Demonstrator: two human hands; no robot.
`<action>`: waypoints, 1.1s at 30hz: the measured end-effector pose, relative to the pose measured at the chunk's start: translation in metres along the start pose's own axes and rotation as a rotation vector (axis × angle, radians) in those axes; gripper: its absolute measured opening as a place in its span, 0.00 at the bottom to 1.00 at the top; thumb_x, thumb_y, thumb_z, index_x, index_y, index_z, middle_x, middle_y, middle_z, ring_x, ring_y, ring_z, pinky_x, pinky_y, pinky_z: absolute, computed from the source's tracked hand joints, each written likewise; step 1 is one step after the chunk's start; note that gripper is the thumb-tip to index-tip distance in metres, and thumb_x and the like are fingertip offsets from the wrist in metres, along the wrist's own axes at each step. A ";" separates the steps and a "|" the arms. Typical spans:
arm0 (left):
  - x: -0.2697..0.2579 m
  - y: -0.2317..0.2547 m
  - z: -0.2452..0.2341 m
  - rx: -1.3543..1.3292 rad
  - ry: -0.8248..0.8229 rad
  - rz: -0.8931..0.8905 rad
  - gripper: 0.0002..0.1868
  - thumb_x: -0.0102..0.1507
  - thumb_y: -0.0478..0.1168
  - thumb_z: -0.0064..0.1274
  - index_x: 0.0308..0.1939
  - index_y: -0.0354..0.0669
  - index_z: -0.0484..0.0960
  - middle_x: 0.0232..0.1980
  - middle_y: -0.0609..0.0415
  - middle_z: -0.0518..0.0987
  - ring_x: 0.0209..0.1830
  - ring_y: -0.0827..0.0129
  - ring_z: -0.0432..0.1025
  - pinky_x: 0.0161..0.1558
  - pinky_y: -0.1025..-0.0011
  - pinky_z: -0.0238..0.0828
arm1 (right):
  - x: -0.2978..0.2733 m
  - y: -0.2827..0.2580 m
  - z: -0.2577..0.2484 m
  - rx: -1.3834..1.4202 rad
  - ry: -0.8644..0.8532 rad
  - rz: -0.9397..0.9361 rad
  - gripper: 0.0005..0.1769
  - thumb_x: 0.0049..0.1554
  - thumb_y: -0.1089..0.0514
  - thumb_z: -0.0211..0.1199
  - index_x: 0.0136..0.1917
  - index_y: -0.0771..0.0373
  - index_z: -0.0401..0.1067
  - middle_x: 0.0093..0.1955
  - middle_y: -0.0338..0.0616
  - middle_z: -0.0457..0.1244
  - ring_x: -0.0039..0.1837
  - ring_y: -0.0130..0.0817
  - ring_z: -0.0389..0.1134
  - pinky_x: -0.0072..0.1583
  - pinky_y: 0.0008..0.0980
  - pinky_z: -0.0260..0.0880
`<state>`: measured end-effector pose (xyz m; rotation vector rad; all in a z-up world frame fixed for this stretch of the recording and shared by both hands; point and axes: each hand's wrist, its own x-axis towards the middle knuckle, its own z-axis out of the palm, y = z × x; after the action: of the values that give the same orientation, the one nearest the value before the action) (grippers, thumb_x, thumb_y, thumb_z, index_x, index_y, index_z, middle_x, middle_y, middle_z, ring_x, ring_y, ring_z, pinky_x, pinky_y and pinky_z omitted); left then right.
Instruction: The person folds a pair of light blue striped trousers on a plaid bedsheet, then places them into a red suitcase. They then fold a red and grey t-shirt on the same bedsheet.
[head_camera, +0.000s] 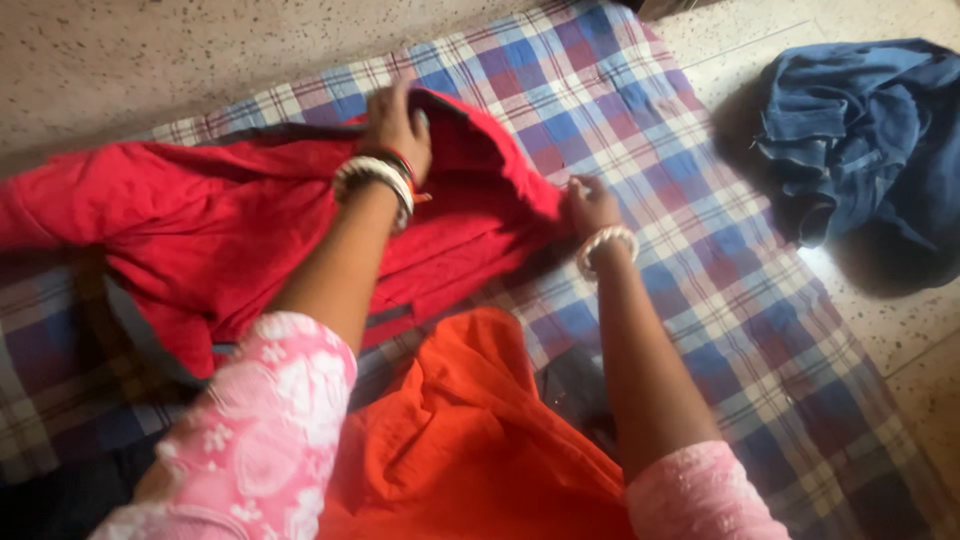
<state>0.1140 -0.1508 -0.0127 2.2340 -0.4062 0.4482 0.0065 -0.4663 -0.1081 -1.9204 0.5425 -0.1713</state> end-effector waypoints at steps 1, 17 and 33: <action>-0.004 0.004 0.004 0.057 -0.220 -0.186 0.34 0.69 0.45 0.48 0.78 0.64 0.55 0.76 0.41 0.59 0.69 0.39 0.65 0.66 0.50 0.66 | 0.002 0.002 0.004 0.011 -0.016 -0.052 0.25 0.63 0.45 0.60 0.67 0.62 0.69 0.48 0.42 0.71 0.49 0.32 0.73 0.50 0.31 0.74; -0.111 -0.055 -0.051 0.395 -0.675 -0.237 0.33 0.64 0.55 0.50 0.74 0.69 0.62 0.83 0.56 0.47 0.82 0.55 0.40 0.75 0.39 0.35 | 0.025 0.016 -0.045 0.075 0.195 0.223 0.22 0.63 0.42 0.49 0.58 0.58 0.72 0.49 0.53 0.70 0.49 0.42 0.70 0.50 0.44 0.65; -0.152 -0.038 -0.076 0.442 -0.588 -0.235 0.31 0.64 0.60 0.48 0.72 0.68 0.67 0.84 0.56 0.44 0.85 0.53 0.30 0.74 0.35 0.15 | -0.023 0.002 0.070 -0.602 0.055 -0.530 0.23 0.60 0.53 0.60 0.68 0.53 0.66 0.57 0.69 0.66 0.58 0.68 0.68 0.58 0.56 0.69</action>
<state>-0.0190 -0.0471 -0.0577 2.7905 -0.3571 -0.2887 0.0106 -0.3982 -0.1350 -2.6288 0.1014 -0.4396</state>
